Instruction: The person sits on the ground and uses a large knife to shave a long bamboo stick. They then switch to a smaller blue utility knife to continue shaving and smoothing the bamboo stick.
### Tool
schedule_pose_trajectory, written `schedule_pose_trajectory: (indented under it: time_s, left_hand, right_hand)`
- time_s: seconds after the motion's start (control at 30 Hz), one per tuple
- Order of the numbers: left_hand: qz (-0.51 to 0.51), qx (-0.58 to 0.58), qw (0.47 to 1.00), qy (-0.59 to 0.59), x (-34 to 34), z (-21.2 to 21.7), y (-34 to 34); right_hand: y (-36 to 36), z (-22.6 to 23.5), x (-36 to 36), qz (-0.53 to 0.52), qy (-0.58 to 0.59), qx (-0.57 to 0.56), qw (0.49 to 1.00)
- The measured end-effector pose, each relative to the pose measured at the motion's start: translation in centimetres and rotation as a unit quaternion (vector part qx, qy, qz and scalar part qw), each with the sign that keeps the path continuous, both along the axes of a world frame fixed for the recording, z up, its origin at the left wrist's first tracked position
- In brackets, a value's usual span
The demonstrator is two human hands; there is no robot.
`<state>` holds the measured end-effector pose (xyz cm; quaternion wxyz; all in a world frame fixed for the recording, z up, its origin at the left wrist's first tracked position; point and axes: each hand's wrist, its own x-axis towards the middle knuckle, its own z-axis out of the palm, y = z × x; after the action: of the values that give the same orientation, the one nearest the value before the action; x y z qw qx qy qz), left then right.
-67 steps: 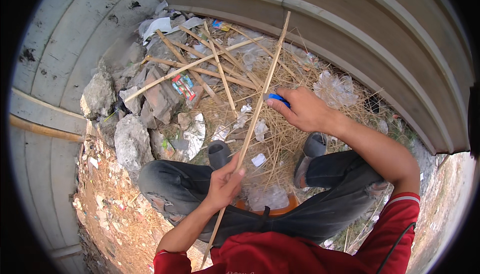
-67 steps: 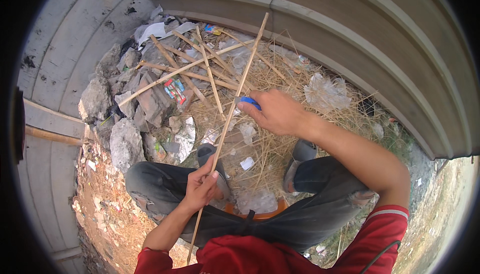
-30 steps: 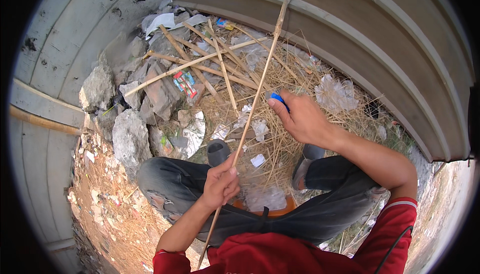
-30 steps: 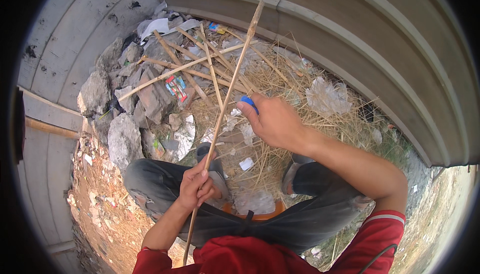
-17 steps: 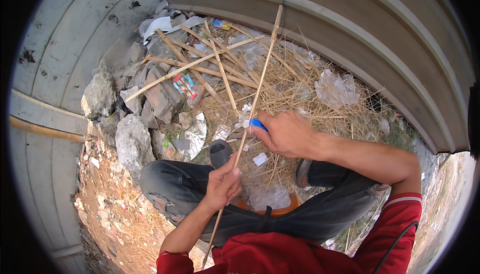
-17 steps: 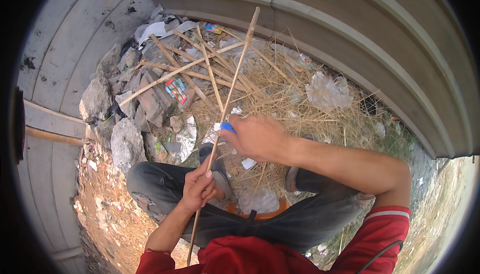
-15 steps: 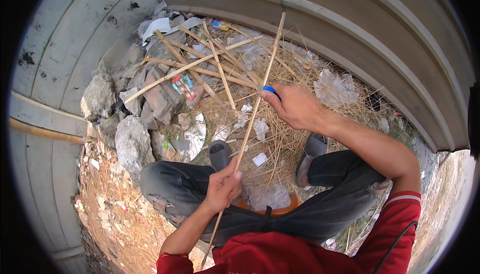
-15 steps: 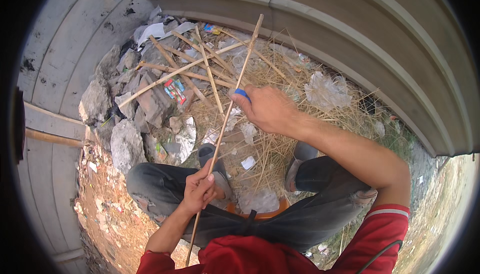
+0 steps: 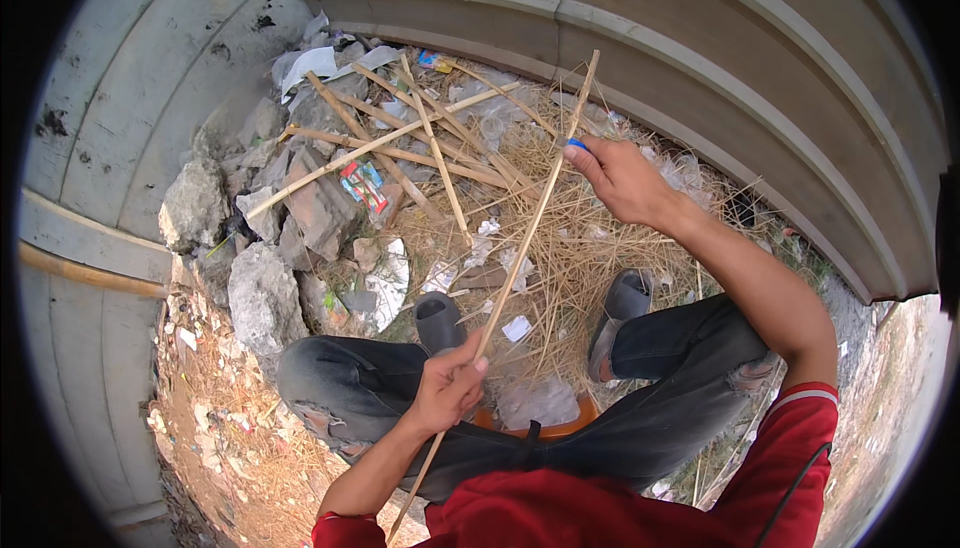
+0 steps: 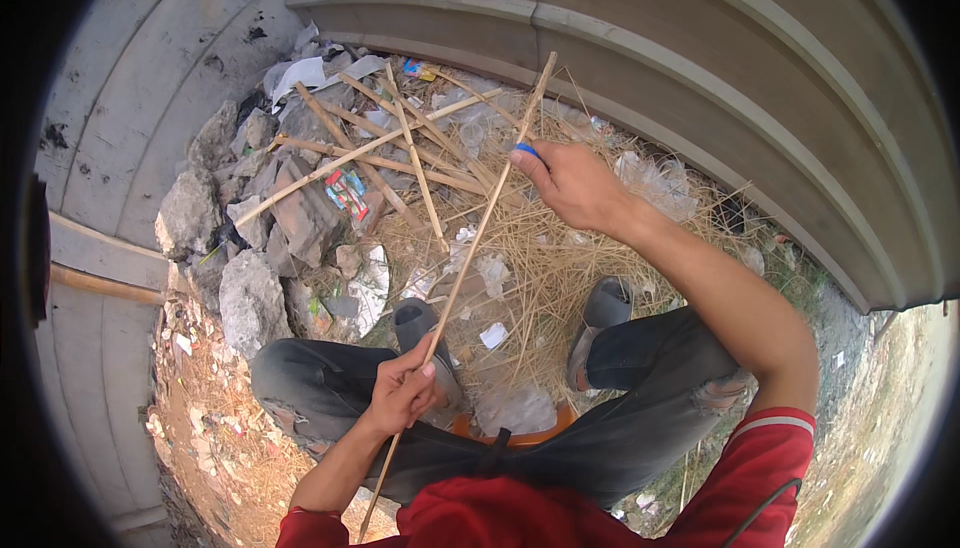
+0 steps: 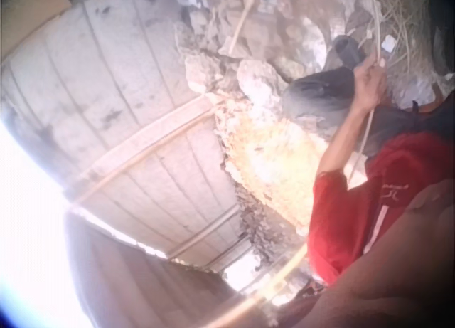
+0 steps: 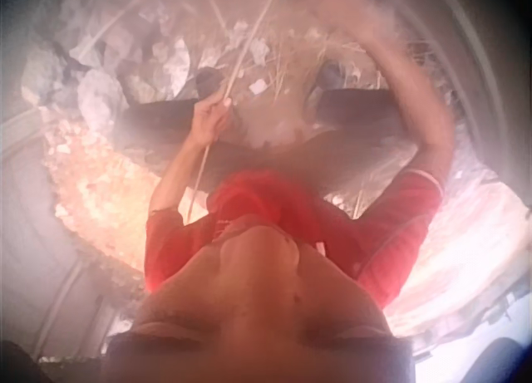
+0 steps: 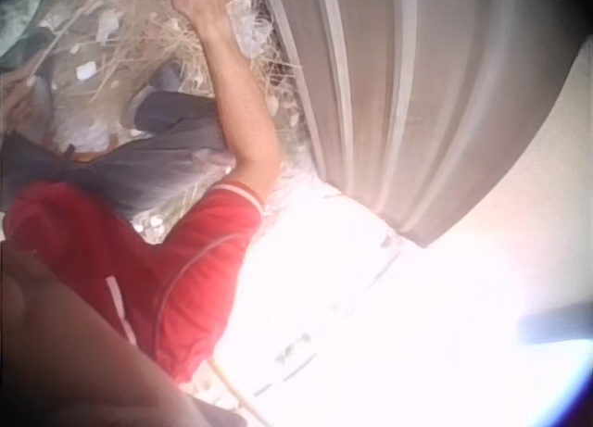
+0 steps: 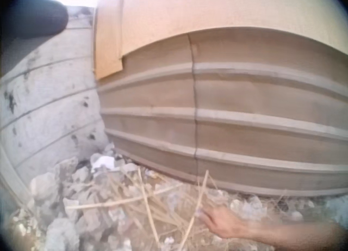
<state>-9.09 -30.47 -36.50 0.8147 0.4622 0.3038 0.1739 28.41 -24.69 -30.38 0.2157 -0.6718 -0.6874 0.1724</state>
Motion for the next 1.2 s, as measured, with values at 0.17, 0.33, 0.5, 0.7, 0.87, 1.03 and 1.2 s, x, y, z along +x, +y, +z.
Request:
schedule_pose_trajectory:
  time_s: [0.17,0.33,0.5,0.7,0.87,1.03,1.2]
  left_hand:
    - [0.032,-0.014,0.999,-0.016,0.1,-0.3,0.4]
    - [0.019,0.029,0.998,0.045,-1.1,-0.6,-0.3]
    - [0.024,0.138,0.988,0.064,0.5,-0.7,0.4]
    - [0.046,0.184,0.975,0.115,1.2,-0.2,0.2]
    - [0.048,0.209,0.967,0.141,0.8,-0.4,0.2]
    - [0.056,0.27,0.951,0.139,0.7,-0.6,0.3]
    - [0.074,0.272,0.947,0.155,1.4,0.2,0.8]
  right_hand:
    - [-4.0,1.1,-8.1,0.136,-0.014,-0.119,0.983]
    - [0.2,-1.1,-0.5,-0.067,0.012,-0.003,0.998]
    - [-0.7,1.5,-0.6,-0.023,-0.013,-0.001,1.0]
    - [-5.4,2.4,-10.6,0.106,0.003,-0.191,0.976]
    - [-2.3,1.4,-7.2,0.016,-0.006,-0.104,0.994]
    - [-4.1,2.1,-8.0,0.047,0.0,-0.135,0.99]
    - [-5.3,1.4,-11.3,0.132,-0.024,-0.175,0.976]
